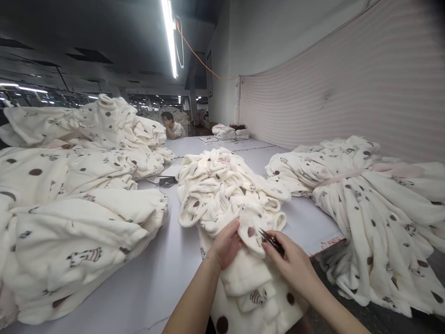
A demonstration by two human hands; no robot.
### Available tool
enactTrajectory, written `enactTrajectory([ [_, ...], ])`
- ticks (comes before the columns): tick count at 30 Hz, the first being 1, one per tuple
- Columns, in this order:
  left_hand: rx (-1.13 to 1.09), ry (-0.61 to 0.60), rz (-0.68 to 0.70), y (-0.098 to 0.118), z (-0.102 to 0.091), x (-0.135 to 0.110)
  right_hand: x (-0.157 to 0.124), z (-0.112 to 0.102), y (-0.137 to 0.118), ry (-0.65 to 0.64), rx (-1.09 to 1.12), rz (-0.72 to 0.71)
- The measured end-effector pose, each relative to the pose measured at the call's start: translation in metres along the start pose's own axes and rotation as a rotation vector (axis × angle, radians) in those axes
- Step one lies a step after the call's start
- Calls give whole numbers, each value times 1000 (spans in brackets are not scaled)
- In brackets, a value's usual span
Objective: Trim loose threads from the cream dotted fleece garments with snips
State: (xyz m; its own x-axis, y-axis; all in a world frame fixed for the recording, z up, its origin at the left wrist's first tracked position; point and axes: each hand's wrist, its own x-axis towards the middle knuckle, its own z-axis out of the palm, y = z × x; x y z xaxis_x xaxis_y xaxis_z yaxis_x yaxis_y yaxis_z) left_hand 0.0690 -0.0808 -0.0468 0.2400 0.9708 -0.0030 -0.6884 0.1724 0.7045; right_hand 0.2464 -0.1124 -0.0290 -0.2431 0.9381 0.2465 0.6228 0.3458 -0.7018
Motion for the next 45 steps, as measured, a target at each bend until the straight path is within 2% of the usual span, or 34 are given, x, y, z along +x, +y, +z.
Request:
enactTrajectory([
  [2,9,-16,-44,1,0,4,-6,7,-5,-66,27,-37],
  [4,17,-20,-59,4,0,7,-17,20,-10,-242,40,-130],
  [6,30,-12,-57,9,-2,4,-24,36,-12,-377,-55,-234],
  [8,57,15,-41,14,-6,-6,-22,47,-9,-394,-152,-281],
  [10,154,161,52,17,-13,-25,-12,49,-4,-362,-98,-255],
  [13,316,483,257,6,-24,-61,10,37,0,-352,146,-169],
  [15,399,573,299,-11,-25,-79,21,29,-2,-373,251,-116],
  [16,515,596,305,-20,-24,-84,25,25,-3,-379,280,-97],
  [18,596,561,342,-37,-18,-85,28,21,-8,-397,290,-98],
  [20,570,506,361,-46,-12,-79,26,18,-12,-403,240,-119],
  [24,419,440,372,-44,-6,-68,20,6,-15,-349,89,-171],
  [28,376,422,358,-39,-6,-69,16,0,-16,-280,-45,-241],
  [35,431,530,439,-45,0,-70,8,15,-6,-213,-111,-258],
  [39,427,606,547,-49,-1,-68,17,12,-1,-148,-97,-209],
  [43,488,593,541,-49,-8,-71,25,-2,-12,-228,35,-229],
  [45,498,584,515,-47,-11,-73,26,-6,-21,-269,29,-243],
])
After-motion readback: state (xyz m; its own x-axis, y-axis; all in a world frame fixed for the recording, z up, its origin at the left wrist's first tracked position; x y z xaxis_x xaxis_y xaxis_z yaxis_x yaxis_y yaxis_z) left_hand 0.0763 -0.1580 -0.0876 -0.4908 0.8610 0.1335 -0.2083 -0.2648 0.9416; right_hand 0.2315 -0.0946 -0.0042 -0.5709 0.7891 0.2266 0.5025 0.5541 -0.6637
